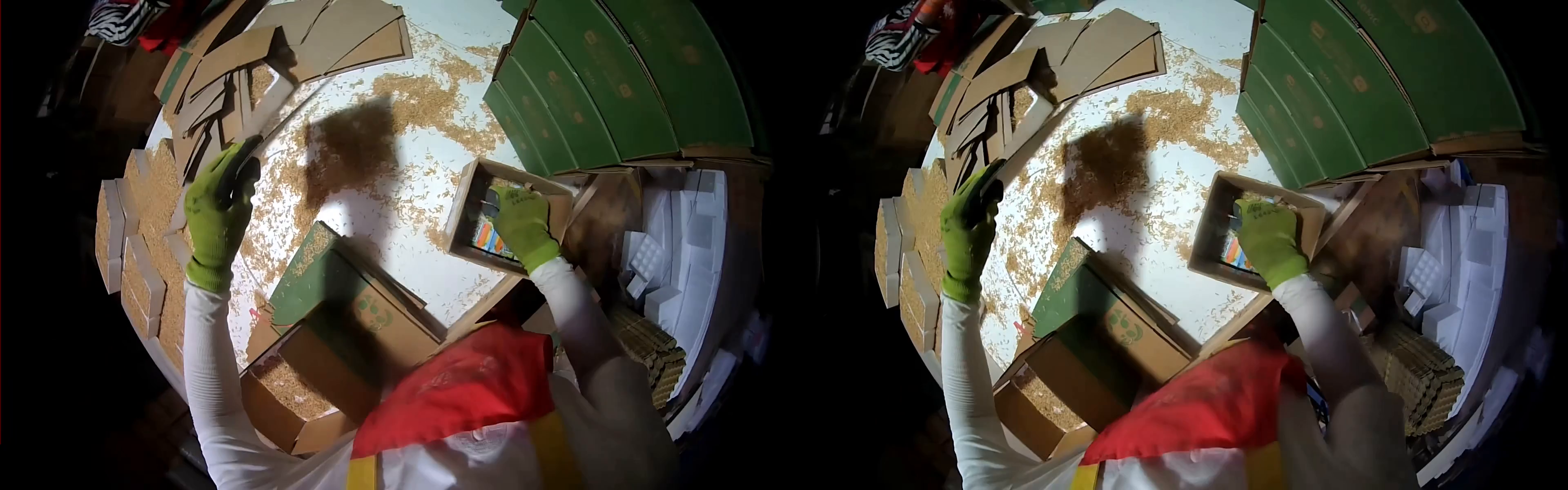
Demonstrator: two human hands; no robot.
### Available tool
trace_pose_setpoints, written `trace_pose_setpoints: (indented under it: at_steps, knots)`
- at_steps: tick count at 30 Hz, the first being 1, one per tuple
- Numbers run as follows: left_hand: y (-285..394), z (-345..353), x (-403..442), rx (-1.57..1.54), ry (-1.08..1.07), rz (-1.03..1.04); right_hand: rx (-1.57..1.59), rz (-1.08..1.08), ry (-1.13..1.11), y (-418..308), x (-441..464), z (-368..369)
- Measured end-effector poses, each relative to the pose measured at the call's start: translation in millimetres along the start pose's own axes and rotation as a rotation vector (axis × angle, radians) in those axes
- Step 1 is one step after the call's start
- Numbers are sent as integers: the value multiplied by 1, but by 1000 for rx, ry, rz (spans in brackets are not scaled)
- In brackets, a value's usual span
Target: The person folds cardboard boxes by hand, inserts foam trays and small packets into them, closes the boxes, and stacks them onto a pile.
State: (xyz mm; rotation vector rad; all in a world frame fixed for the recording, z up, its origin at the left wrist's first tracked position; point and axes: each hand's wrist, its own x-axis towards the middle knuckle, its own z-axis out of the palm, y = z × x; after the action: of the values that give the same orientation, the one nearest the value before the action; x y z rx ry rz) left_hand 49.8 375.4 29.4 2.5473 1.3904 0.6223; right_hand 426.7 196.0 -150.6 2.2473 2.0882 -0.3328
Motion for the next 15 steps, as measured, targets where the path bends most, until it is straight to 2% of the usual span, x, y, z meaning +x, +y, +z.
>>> trace_pose_setpoints:
  at_steps: [1, 2, 3, 4, 6, 8, 9, 11, 13, 14, 15]
  knots:
    - [5, -14, -16, -98, -5, -73, 55, 6, -37, 5, 1, -2]
    - [-8, -20, -38, -77, 54, -22, 36, 61, -18, 4, -2, -6]
    - [2, -39, -52, -112, 4, -27, 17, 115, 0, 1, -4, -14]
    - [0, -50, -74, -170, 18, -130, -11, 53, 134, -2, -9, -31]
    - [-4, -65, -119, -361, 77, -267, 352, 93, 198, -10, -24, -56]
    - [-8, -76, -162, -599, 227, -321, 1120, 257, 42, -29, -25, -80]
    - [-15, -77, -193, -674, 300, -407, 1276, 120, -105, -53, -31, -103]
    - [-9, -84, -236, -674, 427, -548, 1261, 48, -359, -143, -63, -173]
    - [10, -99, -265, -698, 486, -573, 1474, -567, -98, -228, -108, -159]
    - [21, -110, -269, -666, 486, -405, 1235, -888, -30, -258, -115, -155]
    - [36, -121, -277, -683, 495, -483, 969, -1180, 65, -279, -120, -152]
